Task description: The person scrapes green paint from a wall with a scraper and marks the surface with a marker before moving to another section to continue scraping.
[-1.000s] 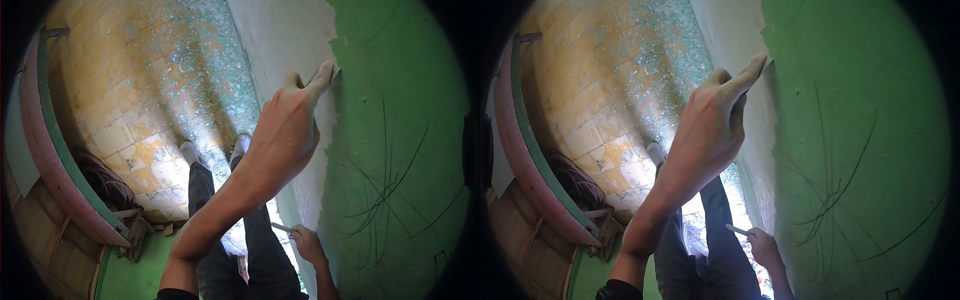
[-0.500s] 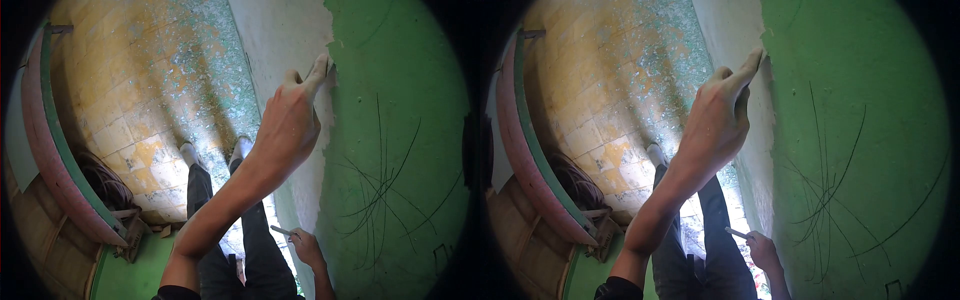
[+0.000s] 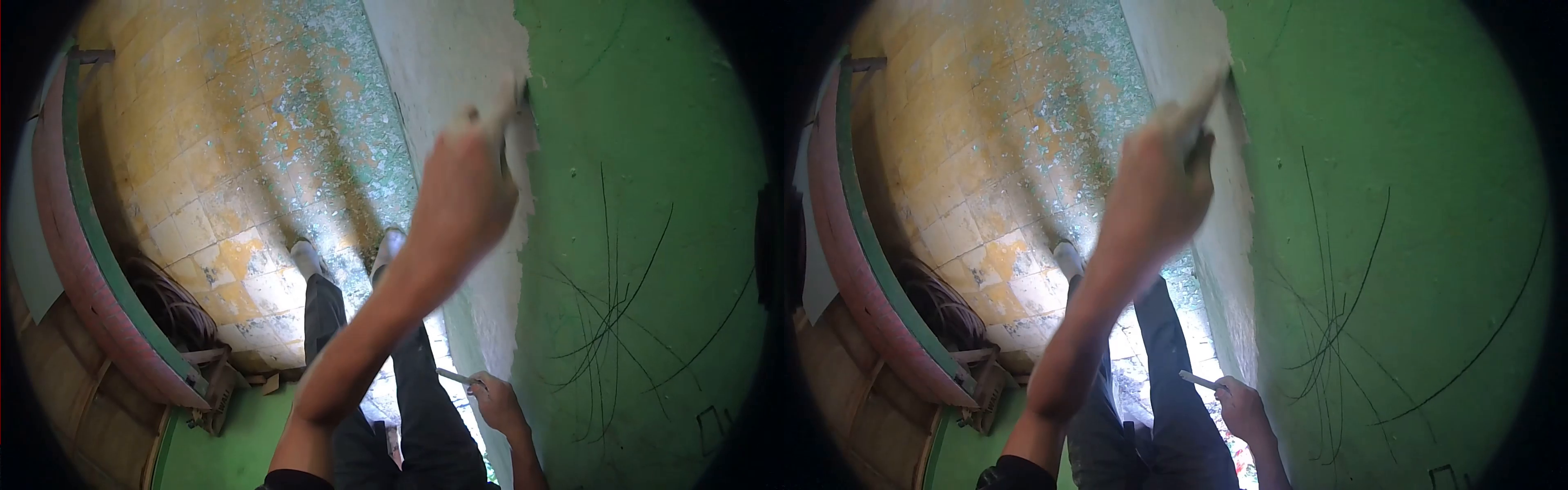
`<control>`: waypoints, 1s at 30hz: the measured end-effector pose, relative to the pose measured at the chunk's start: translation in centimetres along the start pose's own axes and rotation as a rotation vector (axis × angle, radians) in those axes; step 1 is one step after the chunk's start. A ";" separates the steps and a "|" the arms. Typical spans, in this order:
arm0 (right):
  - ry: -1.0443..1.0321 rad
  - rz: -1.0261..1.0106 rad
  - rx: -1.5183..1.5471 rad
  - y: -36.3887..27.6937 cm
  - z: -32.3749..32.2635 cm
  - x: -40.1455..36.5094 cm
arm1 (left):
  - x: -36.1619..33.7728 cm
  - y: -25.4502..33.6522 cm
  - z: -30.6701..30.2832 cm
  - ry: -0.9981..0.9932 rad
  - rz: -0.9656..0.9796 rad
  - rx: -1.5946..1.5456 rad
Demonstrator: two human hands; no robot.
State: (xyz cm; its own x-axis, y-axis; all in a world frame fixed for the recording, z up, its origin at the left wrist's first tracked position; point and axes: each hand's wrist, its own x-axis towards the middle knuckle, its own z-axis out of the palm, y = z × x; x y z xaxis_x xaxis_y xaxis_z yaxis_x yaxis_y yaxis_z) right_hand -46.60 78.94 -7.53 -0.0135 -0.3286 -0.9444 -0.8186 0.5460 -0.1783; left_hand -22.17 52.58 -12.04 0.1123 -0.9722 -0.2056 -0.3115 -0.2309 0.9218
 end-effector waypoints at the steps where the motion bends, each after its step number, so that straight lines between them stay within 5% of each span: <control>1: -0.005 -0.001 -0.009 -0.2 0.0 -0.1 | -2.0 -0.1 0.7 0.020 0.050 -0.022; 15: 0.021 0.008 0.008 -0.6 -0.2 -0.1 | 1.8 -1.0 -0.9 0.044 0.091 0.026; 30: 0.007 0.035 -0.041 -0.7 -0.5 -0.4 | -1.4 -0.9 -0.1 -0.015 0.107 -0.028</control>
State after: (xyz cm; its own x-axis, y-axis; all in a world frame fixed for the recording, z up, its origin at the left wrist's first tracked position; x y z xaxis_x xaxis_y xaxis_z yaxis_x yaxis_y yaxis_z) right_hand -46.30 78.32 -6.93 -0.0469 -0.3152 -0.9479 -0.8402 0.5256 -0.1332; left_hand -21.97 54.19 -12.56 0.0655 -0.9917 -0.1105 -0.2942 -0.1250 0.9475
